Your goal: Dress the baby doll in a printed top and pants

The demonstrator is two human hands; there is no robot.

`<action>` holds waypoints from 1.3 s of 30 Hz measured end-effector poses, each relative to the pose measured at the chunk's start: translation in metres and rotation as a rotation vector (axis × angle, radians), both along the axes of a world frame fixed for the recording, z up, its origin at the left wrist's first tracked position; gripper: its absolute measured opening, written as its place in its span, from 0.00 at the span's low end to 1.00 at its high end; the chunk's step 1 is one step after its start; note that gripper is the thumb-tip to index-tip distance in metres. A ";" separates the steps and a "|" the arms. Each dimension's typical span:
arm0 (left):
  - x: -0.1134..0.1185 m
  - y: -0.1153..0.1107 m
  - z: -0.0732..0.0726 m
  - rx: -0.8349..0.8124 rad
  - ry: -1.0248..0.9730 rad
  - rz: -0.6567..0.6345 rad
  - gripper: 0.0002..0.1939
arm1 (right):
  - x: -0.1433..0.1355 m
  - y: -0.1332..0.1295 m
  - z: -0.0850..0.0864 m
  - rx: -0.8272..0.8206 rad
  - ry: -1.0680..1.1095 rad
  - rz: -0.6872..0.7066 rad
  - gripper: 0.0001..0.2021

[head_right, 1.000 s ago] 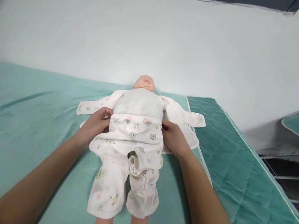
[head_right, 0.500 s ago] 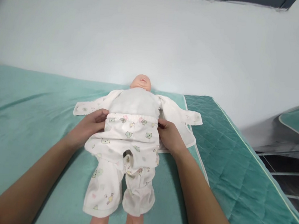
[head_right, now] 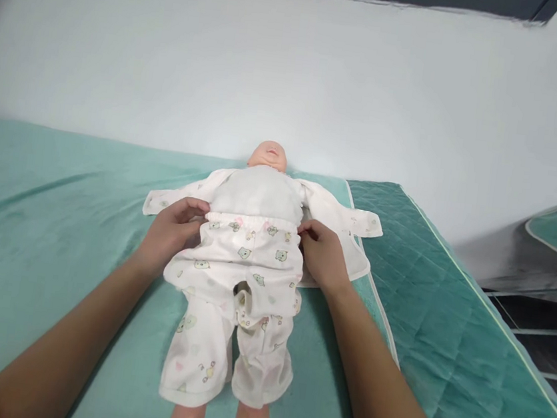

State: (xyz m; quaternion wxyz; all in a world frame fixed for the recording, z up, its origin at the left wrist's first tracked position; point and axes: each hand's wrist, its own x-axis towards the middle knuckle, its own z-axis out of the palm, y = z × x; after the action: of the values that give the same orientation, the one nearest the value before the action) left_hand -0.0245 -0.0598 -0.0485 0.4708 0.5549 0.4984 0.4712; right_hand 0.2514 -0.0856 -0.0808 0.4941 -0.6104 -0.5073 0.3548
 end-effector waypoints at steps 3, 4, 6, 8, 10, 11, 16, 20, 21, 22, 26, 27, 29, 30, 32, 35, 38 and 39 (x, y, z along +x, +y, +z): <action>0.000 -0.002 0.000 0.204 0.006 0.050 0.07 | -0.003 -0.004 0.009 0.177 0.027 -0.107 0.03; 0.000 -0.002 0.000 0.263 -0.010 0.057 0.06 | -0.005 -0.006 0.012 0.243 0.037 -0.112 0.04; 0.002 -0.004 0.000 0.352 -0.027 0.053 0.05 | -0.010 -0.011 0.017 0.347 -0.003 -0.066 0.04; 0.004 -0.005 0.000 0.416 0.011 0.017 0.04 | -0.016 -0.014 0.021 0.420 -0.096 0.025 0.04; 0.005 -0.006 0.000 0.460 0.088 -0.041 0.04 | -0.019 -0.015 0.023 0.470 -0.171 0.114 0.03; 0.006 -0.006 0.000 0.477 0.137 -0.069 0.05 | -0.019 -0.015 0.024 0.479 -0.193 0.149 0.04; 0.005 -0.005 0.003 0.571 0.441 -0.143 0.08 | -0.014 -0.011 0.026 0.418 -0.261 0.234 0.09; 0.002 -0.002 0.004 0.611 0.513 -0.205 0.08 | -0.011 -0.009 0.030 0.400 -0.362 0.273 0.10; 0.001 -0.001 0.004 0.608 0.508 -0.224 0.08 | -0.010 -0.009 0.030 0.410 -0.390 0.279 0.10; 0.001 -0.001 0.004 0.600 0.499 -0.241 0.08 | -0.010 -0.008 0.031 0.425 -0.414 0.283 0.09; 0.002 0.001 0.005 0.560 0.463 -0.286 0.07 | -0.010 -0.005 0.031 0.467 -0.468 0.295 0.08; 0.003 0.002 0.006 0.545 0.453 -0.291 0.07 | -0.011 -0.004 0.031 0.474 -0.473 0.296 0.09; 0.006 0.004 0.006 0.513 0.440 -0.292 0.06 | -0.013 -0.003 0.030 0.484 -0.477 0.299 0.08; 0.007 0.006 0.006 0.495 0.436 -0.285 0.06 | -0.014 -0.002 0.030 0.490 -0.469 0.295 0.08; 0.010 0.013 0.006 0.448 0.432 -0.255 0.07 | -0.017 0.001 0.030 0.481 -0.434 0.272 0.07; 0.015 0.029 0.008 0.368 0.461 -0.182 0.08 | -0.022 0.009 0.030 0.378 -0.379 0.199 0.07; 0.017 0.047 0.015 0.333 0.468 -0.188 0.08 | -0.024 0.026 0.033 0.248 -0.387 0.126 0.09; 0.017 0.051 0.018 0.312 0.450 -0.219 0.09 | -0.024 0.032 0.034 0.217 -0.397 0.110 0.10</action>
State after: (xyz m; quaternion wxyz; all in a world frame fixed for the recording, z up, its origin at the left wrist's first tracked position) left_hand -0.0077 -0.0087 -0.0306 0.3055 0.7617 0.4489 0.3536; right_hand 0.2272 -0.0534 -0.0465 0.4273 -0.5828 -0.6624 0.1975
